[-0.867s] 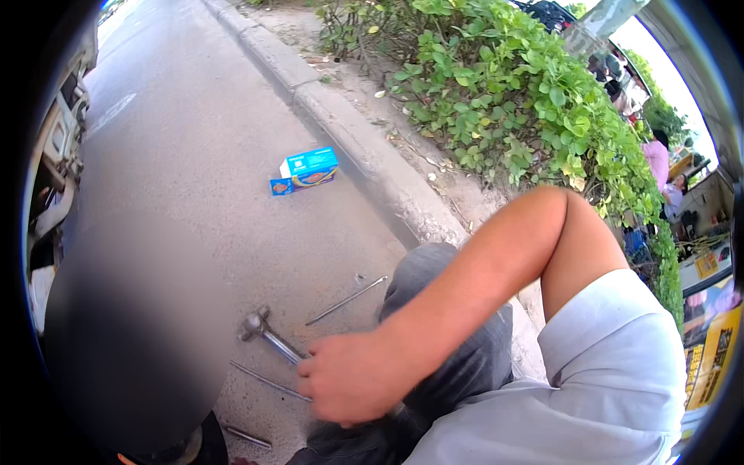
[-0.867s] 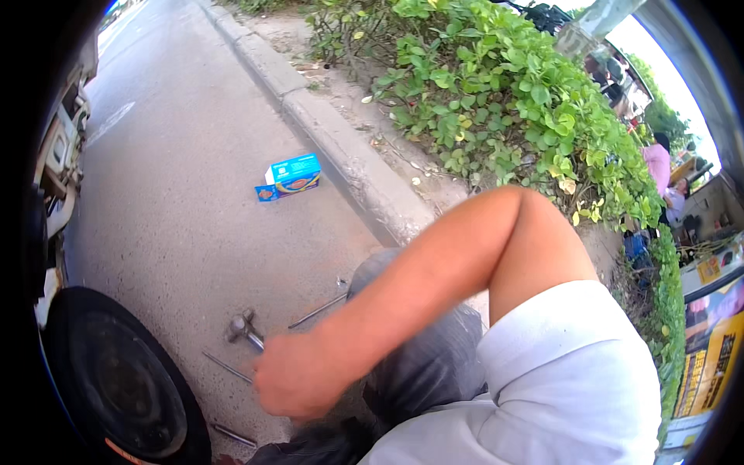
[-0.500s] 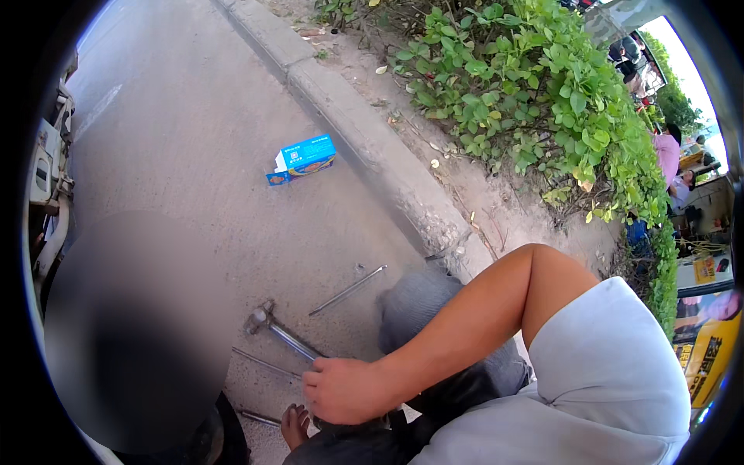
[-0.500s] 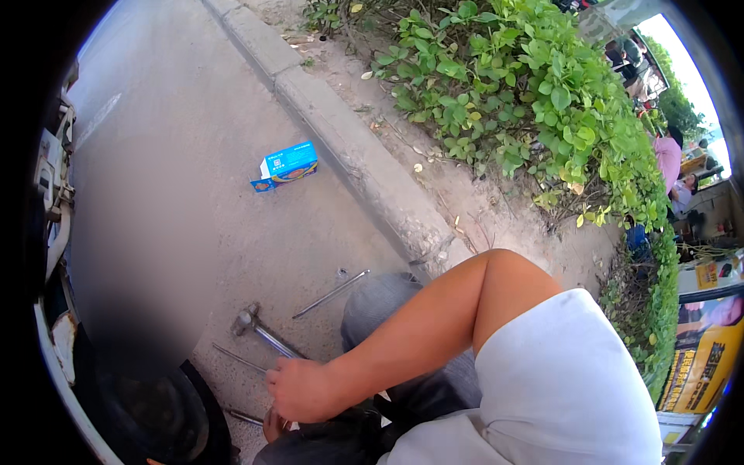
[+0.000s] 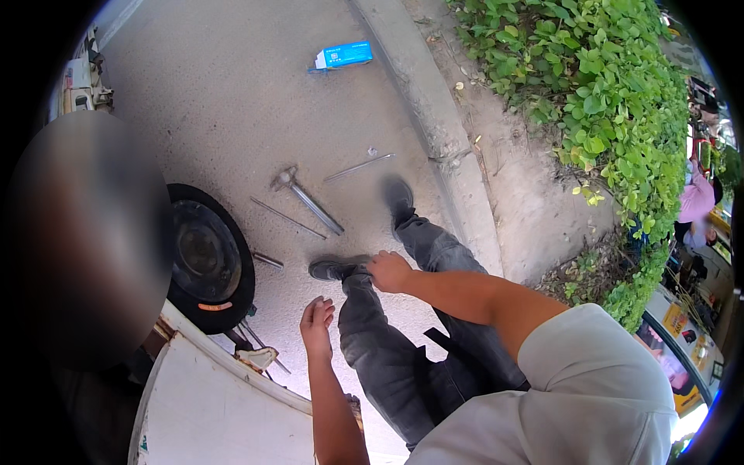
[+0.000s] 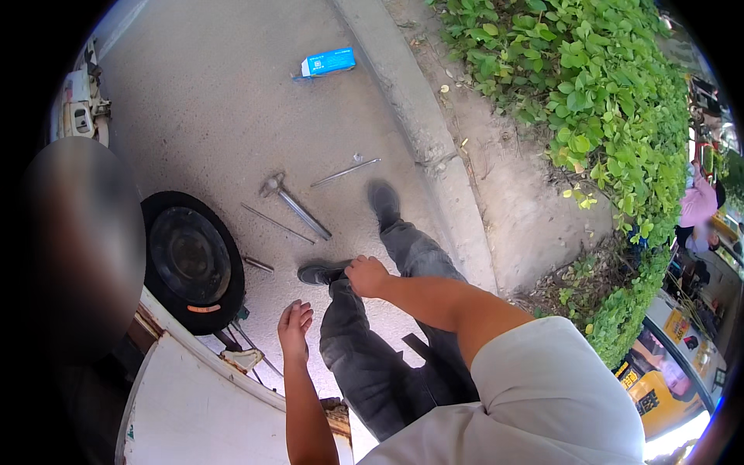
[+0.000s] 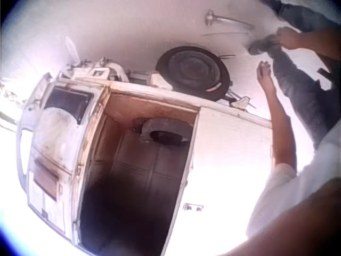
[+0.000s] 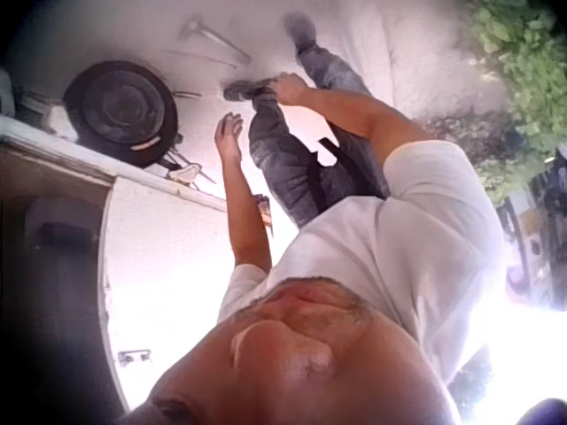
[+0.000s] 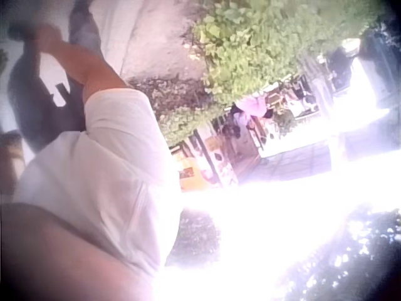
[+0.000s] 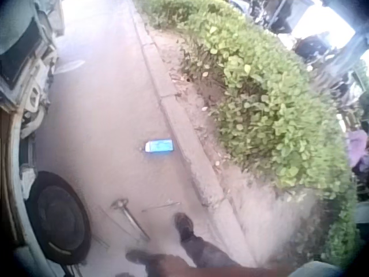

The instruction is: The person sits on the ground and uses a metal tool to pry a black rubber flap into the rim of a vehicle tire. They repeatedly insert the tool between the tire and the rim to secure the flap, then retrieve an air hose to inflate the tire.

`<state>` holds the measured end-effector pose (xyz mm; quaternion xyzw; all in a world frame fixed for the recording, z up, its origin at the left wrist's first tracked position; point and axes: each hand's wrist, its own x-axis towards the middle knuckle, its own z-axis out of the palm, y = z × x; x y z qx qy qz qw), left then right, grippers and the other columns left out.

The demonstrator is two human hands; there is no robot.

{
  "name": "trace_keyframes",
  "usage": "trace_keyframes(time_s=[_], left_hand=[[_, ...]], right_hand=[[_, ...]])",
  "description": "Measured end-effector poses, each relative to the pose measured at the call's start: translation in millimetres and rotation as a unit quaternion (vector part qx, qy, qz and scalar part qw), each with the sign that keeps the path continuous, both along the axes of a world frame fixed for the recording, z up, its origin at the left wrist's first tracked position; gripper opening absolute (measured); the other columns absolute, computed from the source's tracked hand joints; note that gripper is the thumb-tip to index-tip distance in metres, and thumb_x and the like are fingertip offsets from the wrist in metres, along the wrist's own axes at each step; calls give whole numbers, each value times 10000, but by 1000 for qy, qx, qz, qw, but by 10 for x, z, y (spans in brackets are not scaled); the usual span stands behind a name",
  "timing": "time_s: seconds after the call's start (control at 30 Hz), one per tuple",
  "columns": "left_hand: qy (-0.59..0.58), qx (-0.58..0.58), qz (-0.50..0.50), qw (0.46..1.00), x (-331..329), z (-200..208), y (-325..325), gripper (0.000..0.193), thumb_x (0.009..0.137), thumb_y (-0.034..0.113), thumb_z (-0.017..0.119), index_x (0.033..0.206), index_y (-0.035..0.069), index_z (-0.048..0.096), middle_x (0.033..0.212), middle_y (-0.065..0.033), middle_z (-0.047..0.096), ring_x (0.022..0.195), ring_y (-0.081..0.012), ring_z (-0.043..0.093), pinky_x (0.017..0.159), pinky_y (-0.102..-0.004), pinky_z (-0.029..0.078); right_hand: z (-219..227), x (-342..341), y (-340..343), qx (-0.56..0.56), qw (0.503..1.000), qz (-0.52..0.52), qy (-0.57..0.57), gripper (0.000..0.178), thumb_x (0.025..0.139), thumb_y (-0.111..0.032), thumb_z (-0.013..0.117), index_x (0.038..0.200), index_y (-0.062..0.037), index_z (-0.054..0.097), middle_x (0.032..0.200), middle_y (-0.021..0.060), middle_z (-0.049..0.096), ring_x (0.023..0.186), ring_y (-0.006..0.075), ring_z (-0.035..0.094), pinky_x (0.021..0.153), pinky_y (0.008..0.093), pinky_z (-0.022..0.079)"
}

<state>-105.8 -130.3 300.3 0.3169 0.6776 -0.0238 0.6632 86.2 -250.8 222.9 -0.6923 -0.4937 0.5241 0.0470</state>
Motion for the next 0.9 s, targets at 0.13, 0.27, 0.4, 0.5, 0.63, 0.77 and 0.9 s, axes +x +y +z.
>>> trace_keyframes(time_s=[0.13, 0.27, 0.4, 0.5, 0.63, 0.77, 0.9], left_hand=[[-39, -46, -27, 998, 448, 45, -295, 388, 910, 282, 570, 1168, -7, 553, 1043, -125, 641, 930, -179, 611, 828, -301, 474], [-74, -55, 104, 990, 944, -608, -652, 390, 938, 270, 530, 1191, -27, 520, 1080, -155, 622, 957, -203, 608, 871, -317, 472], [-70, -68, 172, 980, 1231, -1043, -1309, 375, 949, 257, 513, 1186, -34, 512, 1088, -163, 612, 967, -215, 605, 881, -323, 476], [-35, -204, 166, 964, 1344, -1108, -1460, 349, 944, 235, 522, 1150, -46, 534, 1045, -165, 629, 964, -219, 608, 881, -329, 478], [-169, -177, 164, 956, 1701, -1095, -1263, 310, 939, 205, 531, 1118, -46, 554, 1027, -171, 640, 954, -220, 617, 880, -328, 473], [-166, -187, 219, 943, 1771, -1143, -1135, 305, 942, 202, 520, 1121, -44, 551, 1030, -173, 639, 955, -217, 618, 884, -328, 471], [-127, -209, 271, 931, 1748, -1233, -1174, 307, 944, 203, 510, 1109, -53, 548, 1020, -177, 639, 944, -221, 623, 874, -325, 484]], right_hand=[[-133, -121, -386, -40, 990, -133, 9, 290, 818, -298, 564, 1023, -101, 619, 978, 160, 620, 920, 344, 588, 794, 459, 485], [-509, 63, -364, -118, 922, -370, -1, 355, 797, -327, 608, 1022, -52, 615, 939, 210, 642, 919, 387, 601, 803, 447, 480], [-1835, 937, -497, -168, 880, -437, -74, 428, 748, -361, 676, 1015, -28, 642, 939, 220, 656, 905, 315, 641, 804, 387, 498], [-2912, 1431, -457, -53, 914, -325, -237, 327, 818, -354, 606, 973, -68, 643, 896, 192, 650, 870, 364, 619, 774, 442, 493], [-3516, 1832, 370, 7, 935, -261, -241, 315, 819, -277, 597, 1024, -38, 600, 970, 215, 628, 906, 369, 611, 814, 443, 487], [-4029, 1799, 474, -47, 934, -218, -279, 303, 814, -268, 597, 991, -22, 605, 965, 217, 630, 915, 362, 611, 818, 449, 485], [-3526, 1263, 993, -40, 993, -105, -30, 394, 799, -313, 634, 1051, -12, 594, 967, 249, 609, 969, 371, 584, 851, 441, 475]])
